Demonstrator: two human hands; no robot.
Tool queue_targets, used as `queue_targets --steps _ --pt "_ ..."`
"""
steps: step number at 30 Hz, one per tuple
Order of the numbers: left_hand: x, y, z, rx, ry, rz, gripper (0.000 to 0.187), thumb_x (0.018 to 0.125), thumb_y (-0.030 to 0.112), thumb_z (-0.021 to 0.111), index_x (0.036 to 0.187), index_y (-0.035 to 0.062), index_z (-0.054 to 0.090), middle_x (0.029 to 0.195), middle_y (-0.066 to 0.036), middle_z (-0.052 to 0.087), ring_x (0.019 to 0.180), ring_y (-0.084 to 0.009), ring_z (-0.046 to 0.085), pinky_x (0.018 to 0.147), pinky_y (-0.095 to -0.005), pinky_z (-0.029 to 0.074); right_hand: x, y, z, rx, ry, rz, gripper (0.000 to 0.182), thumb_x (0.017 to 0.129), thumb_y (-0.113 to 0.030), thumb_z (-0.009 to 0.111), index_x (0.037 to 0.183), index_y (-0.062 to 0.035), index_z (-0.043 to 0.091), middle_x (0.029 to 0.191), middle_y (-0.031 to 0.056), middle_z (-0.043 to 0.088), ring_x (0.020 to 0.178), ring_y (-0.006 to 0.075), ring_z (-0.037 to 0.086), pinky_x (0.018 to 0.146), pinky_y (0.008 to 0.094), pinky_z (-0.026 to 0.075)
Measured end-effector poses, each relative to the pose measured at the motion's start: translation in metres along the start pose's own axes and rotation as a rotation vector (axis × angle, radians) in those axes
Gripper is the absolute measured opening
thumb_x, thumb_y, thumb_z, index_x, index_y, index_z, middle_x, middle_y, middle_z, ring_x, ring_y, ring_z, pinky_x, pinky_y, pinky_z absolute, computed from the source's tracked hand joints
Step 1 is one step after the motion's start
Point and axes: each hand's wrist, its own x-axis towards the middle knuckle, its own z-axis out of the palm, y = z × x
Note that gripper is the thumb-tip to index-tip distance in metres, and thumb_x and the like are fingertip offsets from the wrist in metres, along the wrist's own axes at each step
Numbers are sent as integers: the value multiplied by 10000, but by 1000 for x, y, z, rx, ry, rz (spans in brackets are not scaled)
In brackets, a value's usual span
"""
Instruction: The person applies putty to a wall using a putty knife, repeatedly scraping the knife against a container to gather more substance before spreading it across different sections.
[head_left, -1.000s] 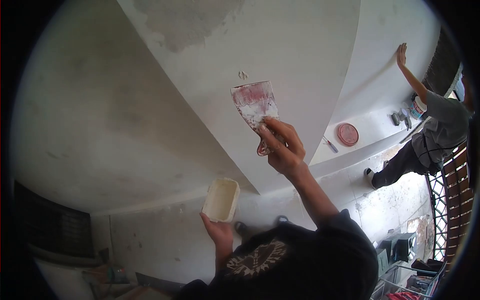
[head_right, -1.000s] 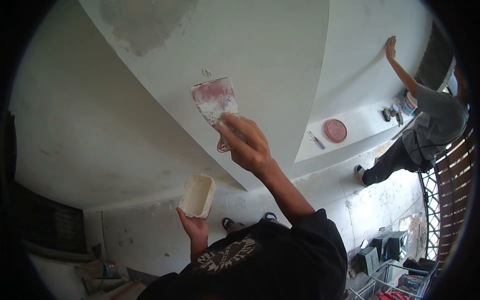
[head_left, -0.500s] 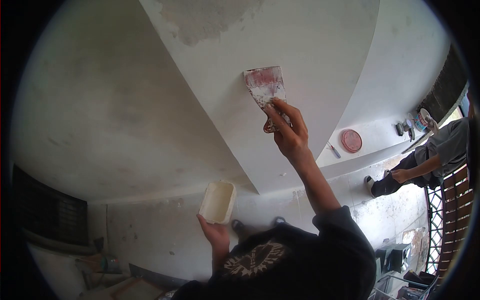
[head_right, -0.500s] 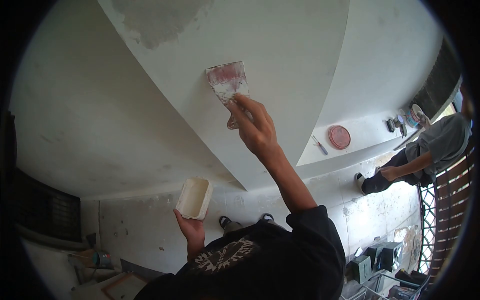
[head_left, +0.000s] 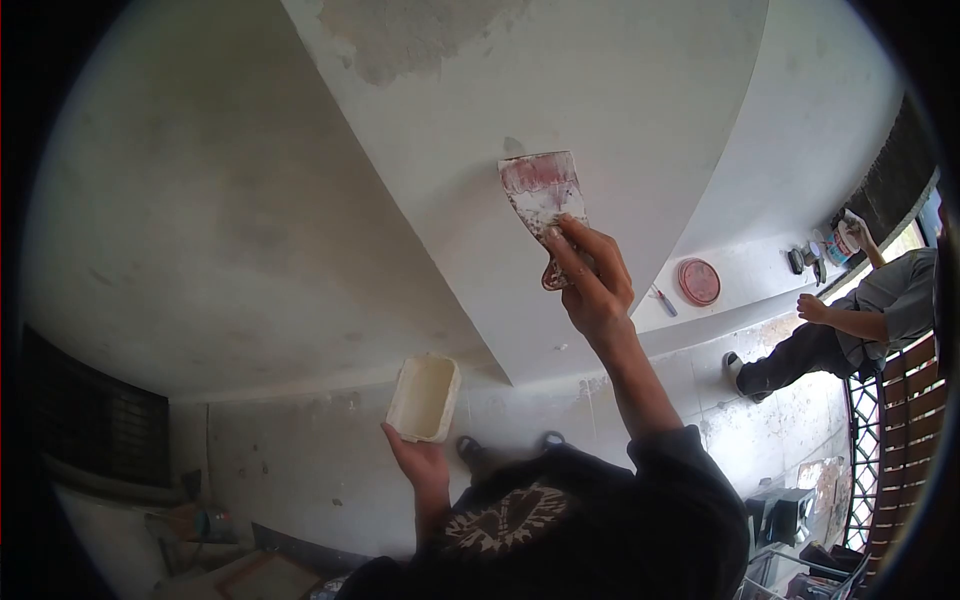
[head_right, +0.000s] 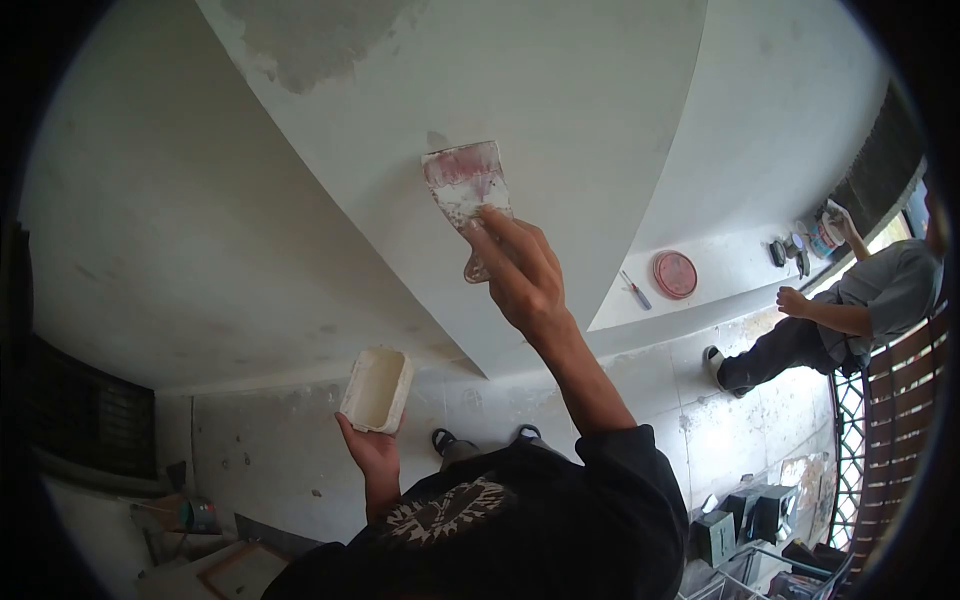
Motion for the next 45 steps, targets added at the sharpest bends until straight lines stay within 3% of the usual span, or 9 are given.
queue_targets --steps 11,13,16,26,31,38,40,45 --pt "2 -3 -6 9 23 11 663 975 595 358 1447 129 337 1415 -98 466 1235 -307 516 904 -520 491 -2 13 10 -46 135 10 377 677 112 660 1027 -14 714 1128 164 633 941 302 654 756 365 575" --pt "3 -4 -8 6 32 8 663 975 596 358 1446 129 338 1418 -100 462 1238 -309 514 904 -521 491 -4 14 10 -48 175 37 403 693 146 679 1044 -48 719 1132 171 639 985 298 660 805 343 580" --pt "3 -4 -6 -5 27 22 662 975 597 355 1443 128 343 1416 -99 465 1233 -309 518 900 -521 494 -4 12 11 -33 191 -7 385 672 120 667 1026 -21 716 1118 164 633 965 302 651 779 361 575" --pt "3 -3 -7 1 14 3 658 977 593 355 1444 130 340 1417 -100 462 1230 -308 520 911 -520 492 -13 13 19 -29 148 2 450 633 153 701 1041 -37 719 1145 169 626 992 298 653 801 344 578" --pt "1 -1 -2 -10 28 11 657 978 592 353 1444 128 337 1410 -98 467 1219 -306 528 901 -517 501 -17 21 29 -94 59 50 368 648 130 691 988 -7 725 1131 134 610 915 259 642 715 314 576" --pt "2 4 3 -10 16 21 649 981 584 352 1443 129 337 1407 -98 469 1213 -304 534 886 -511 512 -24 19 18 -42 77 26 359 659 134 682 987 -6 725 1136 143 608 897 260 644 698 319 578" --pt "3 5 -1 -4 -3 -5 632 995 568 324 1460 139 318 1456 -90 416 1289 -306 455 972 -537 422 -22 16 9 -22 100 -18 343 679 118 682 995 -11 724 1146 153 608 910 271 647 701 326 579" --pt "8 -3 -14 -27 -1 -8 625 993 570 330 1460 154 319 1462 -81 408 1297 -304 446 975 -539 419 -8 6 6 -54 173 -47 372 667 114 676 1010 -21 724 1133 154 616 915 280 651 715 333 581"
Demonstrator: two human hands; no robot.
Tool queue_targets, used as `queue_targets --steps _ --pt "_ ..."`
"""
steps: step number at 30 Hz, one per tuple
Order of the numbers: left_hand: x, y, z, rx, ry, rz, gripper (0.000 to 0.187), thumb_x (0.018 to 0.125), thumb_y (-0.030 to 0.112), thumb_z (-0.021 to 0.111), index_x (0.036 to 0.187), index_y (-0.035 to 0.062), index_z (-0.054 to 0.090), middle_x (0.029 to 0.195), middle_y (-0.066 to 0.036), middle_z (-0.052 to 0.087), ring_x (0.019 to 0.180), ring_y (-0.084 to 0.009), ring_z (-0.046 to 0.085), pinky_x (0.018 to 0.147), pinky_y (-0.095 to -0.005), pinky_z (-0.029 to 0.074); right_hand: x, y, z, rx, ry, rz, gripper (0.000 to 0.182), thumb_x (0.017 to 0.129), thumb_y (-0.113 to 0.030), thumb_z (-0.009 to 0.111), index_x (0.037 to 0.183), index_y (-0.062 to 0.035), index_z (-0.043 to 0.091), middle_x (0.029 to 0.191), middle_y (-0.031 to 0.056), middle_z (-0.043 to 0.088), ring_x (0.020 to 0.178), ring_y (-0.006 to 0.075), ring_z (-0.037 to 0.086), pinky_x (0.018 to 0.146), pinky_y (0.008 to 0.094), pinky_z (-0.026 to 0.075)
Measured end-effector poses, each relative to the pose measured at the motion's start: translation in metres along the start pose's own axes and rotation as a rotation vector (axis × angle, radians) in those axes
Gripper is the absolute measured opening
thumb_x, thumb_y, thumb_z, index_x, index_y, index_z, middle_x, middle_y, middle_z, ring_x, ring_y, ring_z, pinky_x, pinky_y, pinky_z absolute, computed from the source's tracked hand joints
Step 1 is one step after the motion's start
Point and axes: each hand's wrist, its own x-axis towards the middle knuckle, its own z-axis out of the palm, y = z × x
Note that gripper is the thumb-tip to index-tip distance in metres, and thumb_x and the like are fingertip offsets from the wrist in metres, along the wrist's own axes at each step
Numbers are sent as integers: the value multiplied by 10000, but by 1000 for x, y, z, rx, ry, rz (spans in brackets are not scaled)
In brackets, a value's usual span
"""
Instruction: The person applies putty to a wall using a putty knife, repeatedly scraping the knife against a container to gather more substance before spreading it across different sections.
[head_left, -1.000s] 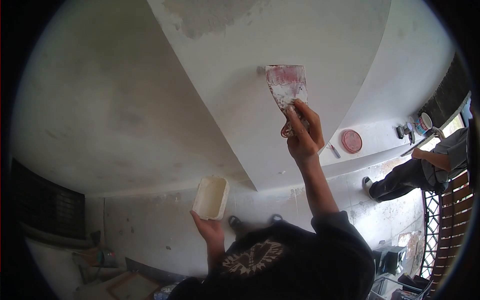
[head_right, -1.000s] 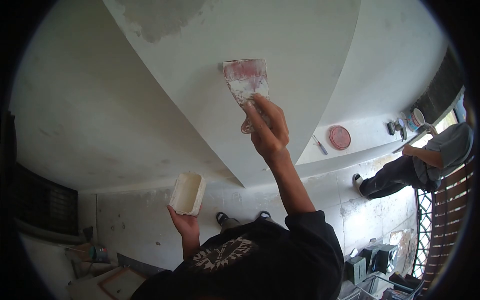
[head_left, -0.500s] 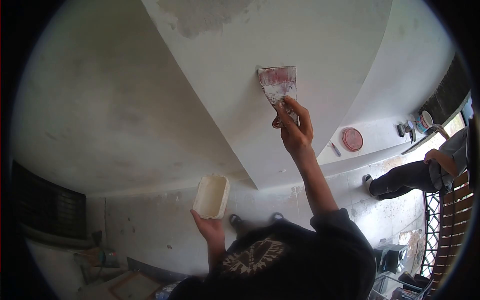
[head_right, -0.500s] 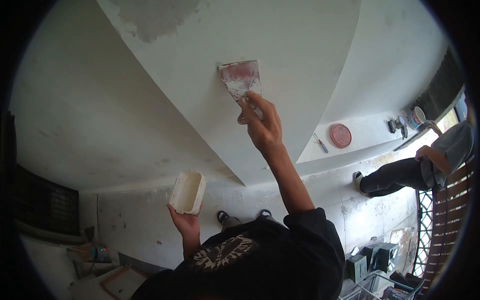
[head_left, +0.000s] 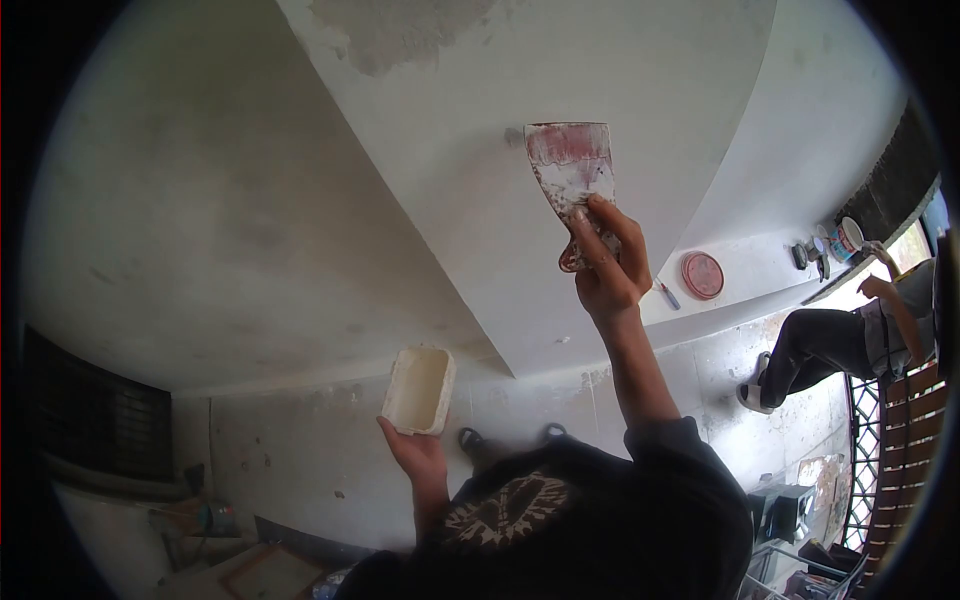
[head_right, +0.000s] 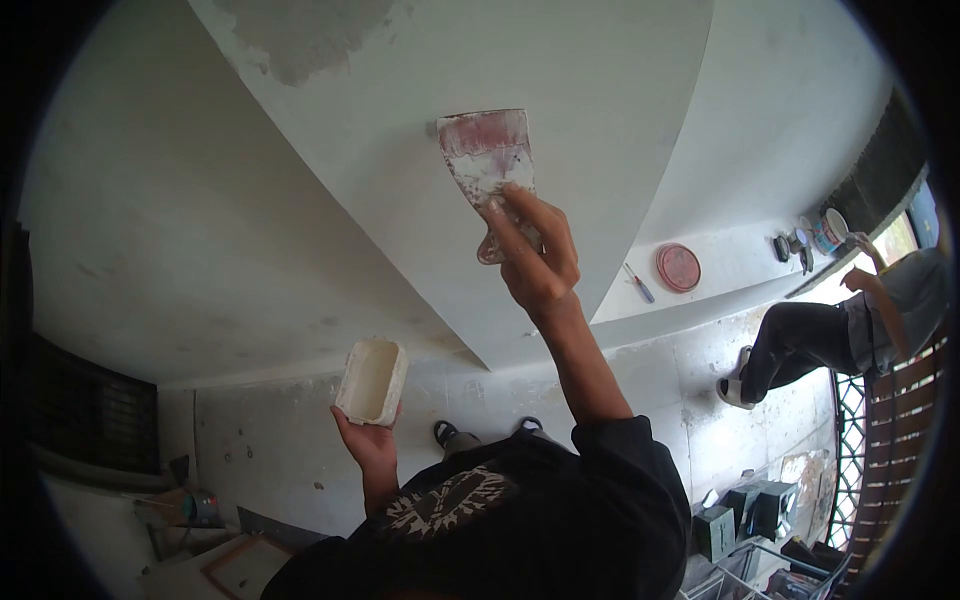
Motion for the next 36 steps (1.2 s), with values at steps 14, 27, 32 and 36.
queue_targets --steps 14,27,32,36 --pt "-2 1 6 -17 20 26 634 981 573 363 1440 135 344 1415 -98 464 1223 -314 525 880 -527 512 14 -5 -10 -23 -24 156 371 672 122 720 997 -56 740 1055 142 665 933 263 684 798 322 593" --pt "0 1 -3 0 -4 22 661 970 598 367 1454 149 327 1441 -76 438 1268 -304 485 938 -539 466 -11 -21 -26 466 68 728 231 874 6 632 1104 27 645 895 134 659 626 203 653 560 290 537" --pt "1 0 2 -2 -22 36 659 972 596 364 1454 149 328 1448 -78 431 1272 -307 480 940 -540 464 6 -21 -35 955 245 1196 314 1000 -190 501 1135 88 553 851 126 640 524 136 520 504 317 463" --pt "2 0 -2 -24 -29 24 651 970 596 369 1451 158 337 1450 -70 430 1279 -307 471 960 -547 443 10 -23 -39 1024 275 1268 380 1003 -224 499 1207 94 534 885 121 637 552 128 519 510 319 450"
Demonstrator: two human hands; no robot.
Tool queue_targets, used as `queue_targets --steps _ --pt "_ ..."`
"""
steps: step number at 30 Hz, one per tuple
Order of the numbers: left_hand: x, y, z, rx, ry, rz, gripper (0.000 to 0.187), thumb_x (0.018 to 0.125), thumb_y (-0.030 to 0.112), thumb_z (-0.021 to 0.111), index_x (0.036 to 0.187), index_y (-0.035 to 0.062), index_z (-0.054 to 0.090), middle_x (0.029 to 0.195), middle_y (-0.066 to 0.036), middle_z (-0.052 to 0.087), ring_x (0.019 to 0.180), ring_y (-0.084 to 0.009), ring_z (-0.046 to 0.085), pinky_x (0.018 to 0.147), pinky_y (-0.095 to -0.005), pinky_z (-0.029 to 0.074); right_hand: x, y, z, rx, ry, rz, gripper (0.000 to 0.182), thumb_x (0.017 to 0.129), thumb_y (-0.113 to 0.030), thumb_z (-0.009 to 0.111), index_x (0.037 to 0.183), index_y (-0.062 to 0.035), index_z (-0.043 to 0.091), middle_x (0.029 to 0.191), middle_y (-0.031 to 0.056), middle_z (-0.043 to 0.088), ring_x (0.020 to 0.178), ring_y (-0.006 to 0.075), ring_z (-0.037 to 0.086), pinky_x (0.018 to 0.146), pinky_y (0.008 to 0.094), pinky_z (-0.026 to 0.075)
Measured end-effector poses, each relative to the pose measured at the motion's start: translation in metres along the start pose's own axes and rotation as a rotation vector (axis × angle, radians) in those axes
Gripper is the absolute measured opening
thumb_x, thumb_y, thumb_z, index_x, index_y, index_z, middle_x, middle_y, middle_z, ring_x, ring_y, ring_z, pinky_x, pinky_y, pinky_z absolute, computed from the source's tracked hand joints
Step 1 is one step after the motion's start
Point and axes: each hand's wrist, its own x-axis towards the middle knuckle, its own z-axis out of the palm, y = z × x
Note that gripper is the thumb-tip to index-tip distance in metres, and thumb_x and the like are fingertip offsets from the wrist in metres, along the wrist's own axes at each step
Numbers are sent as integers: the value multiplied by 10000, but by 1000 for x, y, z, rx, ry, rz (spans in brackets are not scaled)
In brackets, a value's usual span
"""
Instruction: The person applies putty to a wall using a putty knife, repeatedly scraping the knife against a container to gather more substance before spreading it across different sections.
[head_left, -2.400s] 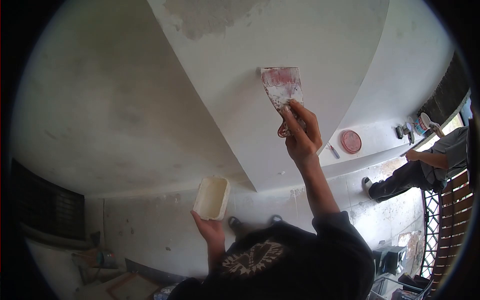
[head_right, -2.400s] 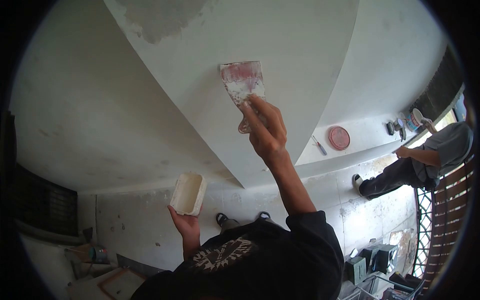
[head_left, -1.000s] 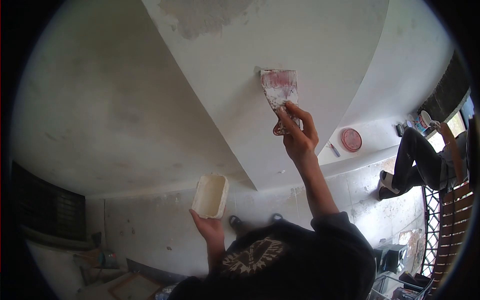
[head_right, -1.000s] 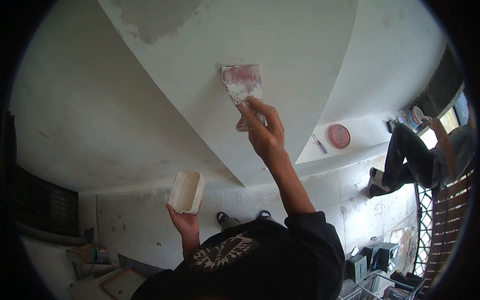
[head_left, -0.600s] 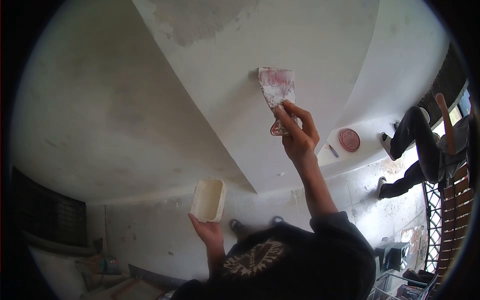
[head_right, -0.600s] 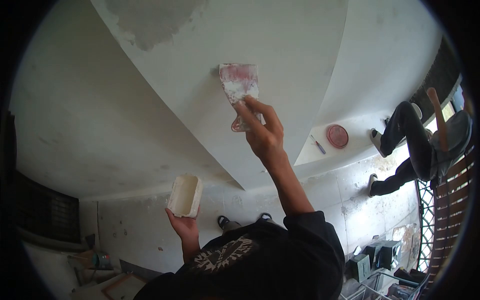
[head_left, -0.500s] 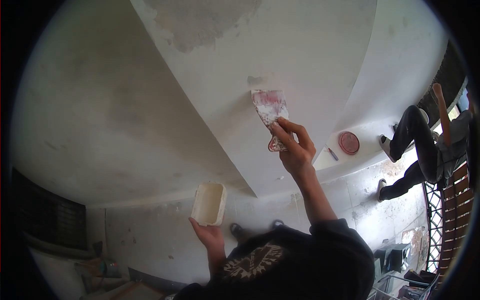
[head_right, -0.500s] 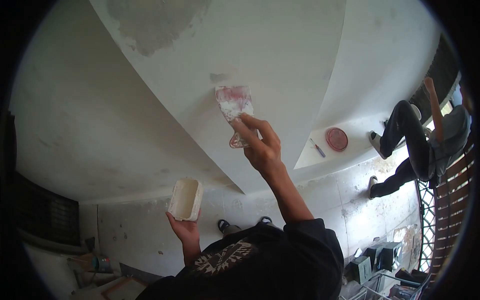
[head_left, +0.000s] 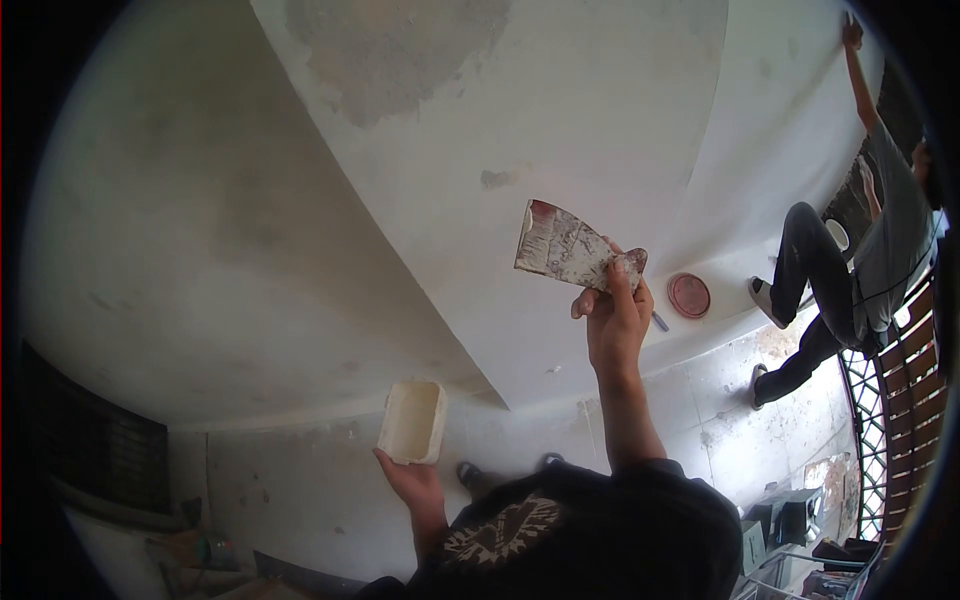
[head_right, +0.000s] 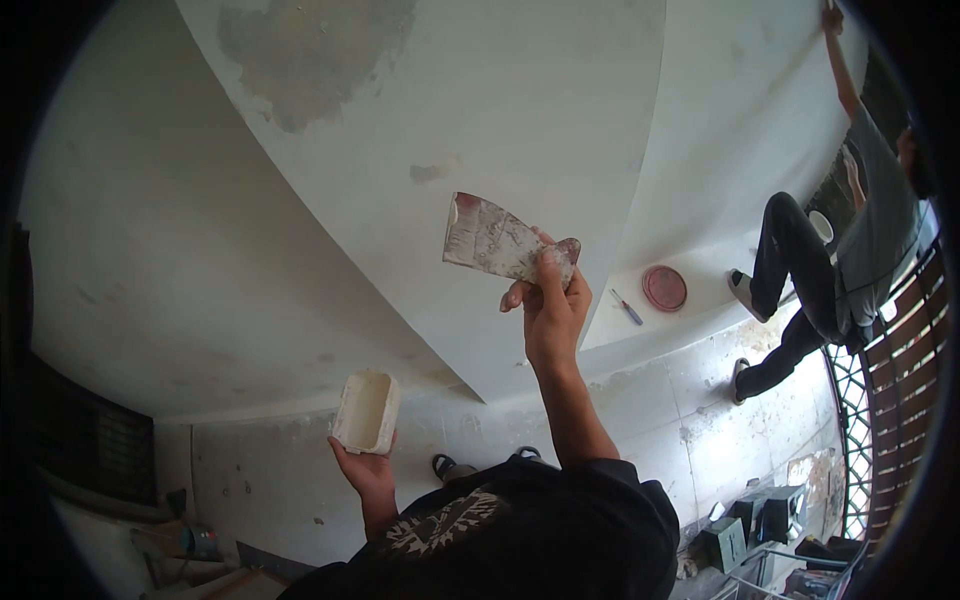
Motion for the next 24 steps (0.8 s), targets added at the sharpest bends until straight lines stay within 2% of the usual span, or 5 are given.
queue_targets --steps 4,7,10,19,24 --pt "1 1 -1 18 -25 -7 661 959 611 382 1452 172 340 1456 -60 424 1292 -304 457 974 -554 423 1 -3 -5 0 24 -142 419 1014 -188 474 1269 145 478 877 150 634 578 160 585 566 318 518" --pt "3 1 -3 23 -26 -9 667 953 621 387 1452 181 341 1458 -60 421 1294 -304 456 970 -557 423 8 -2 -19 -231 72 -421 356 1011 -112 458 1272 125 502 987 164 627 666 180 633 626 305 523" --pt "3 1 -3 47 -9 -8 662 953 621 386 1449 184 346 1457 -57 421 1295 -307 454 970 -561 420 27 1 -43 -768 219 -944 337 947 57 484 1278 58 549 1205 179 544 814 203 656 682 302 522" --pt "6 5 -3 66 -13 -20 671 948 631 382 1447 184 349 1457 -53 422 1294 -312 455 972 -566 415 69 18 -71 -1107 406 -1057 454 872 132 524 1318 47 526 1310 184 460 812 185 620 725 298 522" --pt "2 8 4 73 3 -18 669 948 629 380 1444 180 354 1453 -54 427 1285 -315 464 958 -562 433 82 40 -68 -1194 284 -914 517 818 167 544 1309 6 545 1228 169 484 816 206 634 706 315 529"
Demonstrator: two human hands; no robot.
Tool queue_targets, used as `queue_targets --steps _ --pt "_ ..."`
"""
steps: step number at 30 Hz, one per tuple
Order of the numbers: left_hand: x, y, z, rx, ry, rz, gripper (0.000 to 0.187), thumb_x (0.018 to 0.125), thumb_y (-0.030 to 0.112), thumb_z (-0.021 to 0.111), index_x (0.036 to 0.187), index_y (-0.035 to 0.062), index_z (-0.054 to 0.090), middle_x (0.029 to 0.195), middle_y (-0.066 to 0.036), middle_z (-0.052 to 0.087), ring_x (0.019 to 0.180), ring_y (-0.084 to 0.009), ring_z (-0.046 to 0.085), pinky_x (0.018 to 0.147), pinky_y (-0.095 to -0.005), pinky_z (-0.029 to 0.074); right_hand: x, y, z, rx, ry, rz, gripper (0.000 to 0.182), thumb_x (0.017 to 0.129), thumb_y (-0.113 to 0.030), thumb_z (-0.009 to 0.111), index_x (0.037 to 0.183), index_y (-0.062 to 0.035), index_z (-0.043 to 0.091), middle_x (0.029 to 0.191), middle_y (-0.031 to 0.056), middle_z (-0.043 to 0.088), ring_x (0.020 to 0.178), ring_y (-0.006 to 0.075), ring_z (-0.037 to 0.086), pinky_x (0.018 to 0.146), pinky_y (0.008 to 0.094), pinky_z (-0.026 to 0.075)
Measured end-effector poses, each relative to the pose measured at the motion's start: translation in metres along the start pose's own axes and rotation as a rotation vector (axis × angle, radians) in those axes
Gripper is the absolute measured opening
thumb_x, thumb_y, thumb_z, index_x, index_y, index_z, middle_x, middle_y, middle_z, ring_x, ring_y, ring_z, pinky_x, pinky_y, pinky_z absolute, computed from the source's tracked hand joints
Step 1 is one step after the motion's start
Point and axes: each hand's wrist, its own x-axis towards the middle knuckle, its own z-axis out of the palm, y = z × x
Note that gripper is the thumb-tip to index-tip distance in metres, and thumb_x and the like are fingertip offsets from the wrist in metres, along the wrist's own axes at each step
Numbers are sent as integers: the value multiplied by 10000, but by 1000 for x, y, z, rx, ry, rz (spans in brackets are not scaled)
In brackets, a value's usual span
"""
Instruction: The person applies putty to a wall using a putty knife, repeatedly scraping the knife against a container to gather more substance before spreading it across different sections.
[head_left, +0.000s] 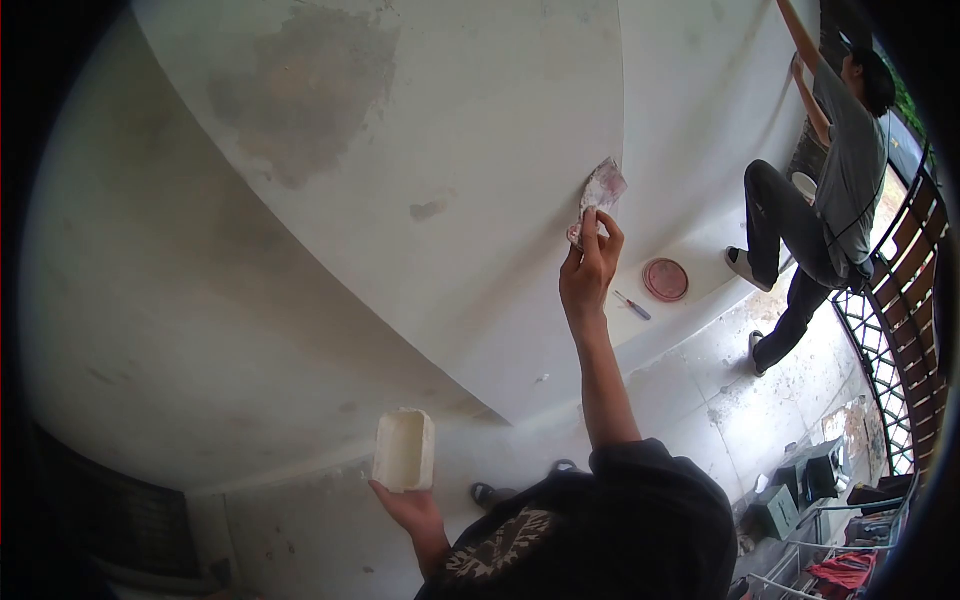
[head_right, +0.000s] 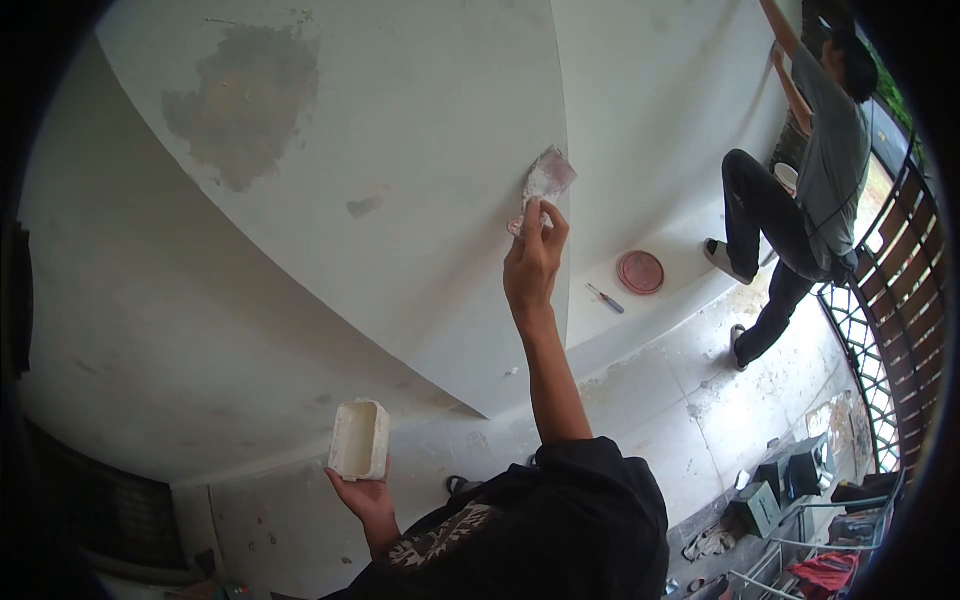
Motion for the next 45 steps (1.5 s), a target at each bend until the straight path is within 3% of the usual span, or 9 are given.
queue_targets --steps 5,11,15,21,27,33,36,43,45 --pt "5 -1 -7 -22 -47 12 664 951 621 380 1443 175 353 1446 -59 432 1271 -318 477 947 -557 450 5 -17 -23 1 -27 18 486 834 161 548 1294 6 559 1180 155 505 779 190 623 665 306 519" --pt "0 3 0 -10 -19 8 662 955 618 376 1443 172 351 1443 -60 434 1271 -317 477 945 -549 454 21 -19 -32 -59 123 33 398 883 91 562 1272 7 583 1135 142 529 658 150 539 583 282 459" --pt "-2 3 3 6 -17 7 666 951 623 381 1441 172 358 1432 -58 447 1267 -314 482 938 -540 457 -2 -20 -12 -28 -7 -5 458 849 137 558 1290 11 565 1176 153 507 711 175 594 654 298 491" --pt "0 2 3 5 -7 25 662 953 621 380 1433 166 369 1419 -61 461 1248 -318 497 913 -531 472 12 -23 -37 -85 105 40 415 874 102 565 1282 27 565 1144 154 523 693 163 575 628 295 482" --pt "3 1 -3 2 -20 24 657 958 615 372 1431 160 372 1413 -64 465 1237 -320 503 904 -528 476 -7 -27 -19 -10 -50 14 410 870 93 579 1276 33 567 1151 153 521 721 170 562 619 299 474" --pt "2 2 -2 -5 -29 14 651 959 614 369 1436 170 367 1425 -60 456 1254 -319 490 923 -541 459 21 -29 -40 -55 115 79 372 911 65 550 1282 39 560 1169 148 509 743 166 563 633 297 467" --pt "2 1 -1 -16 -26 14 653 957 618 371 1439 179 363 1435 -54 448 1269 -315 478 937 -551 445 7 -28 -21 3 -34 32 419 891 82 560 1306 23 545 1169 149 509 710 159 564 635 294 475" --pt "0 -7 3 -26 -22 48 677 946 634 378 1447 181 347 1447 -55 436 1282 -311 468 958 -565 426 32 -71 -56 61 31 -94 441 849 151 531 1275 42 570 1168 156 515 715 150 588 596 257 490" --pt "1 -9 3 -29 -43 55 680 945 638 376 1449 182 344 1448 -55 435 1283 -311 468 961 -565 423 56 -77 -58 93 83 -149 444 826 161 544 1257 58 577 1173 165 509 719 166 596 614 300 501"
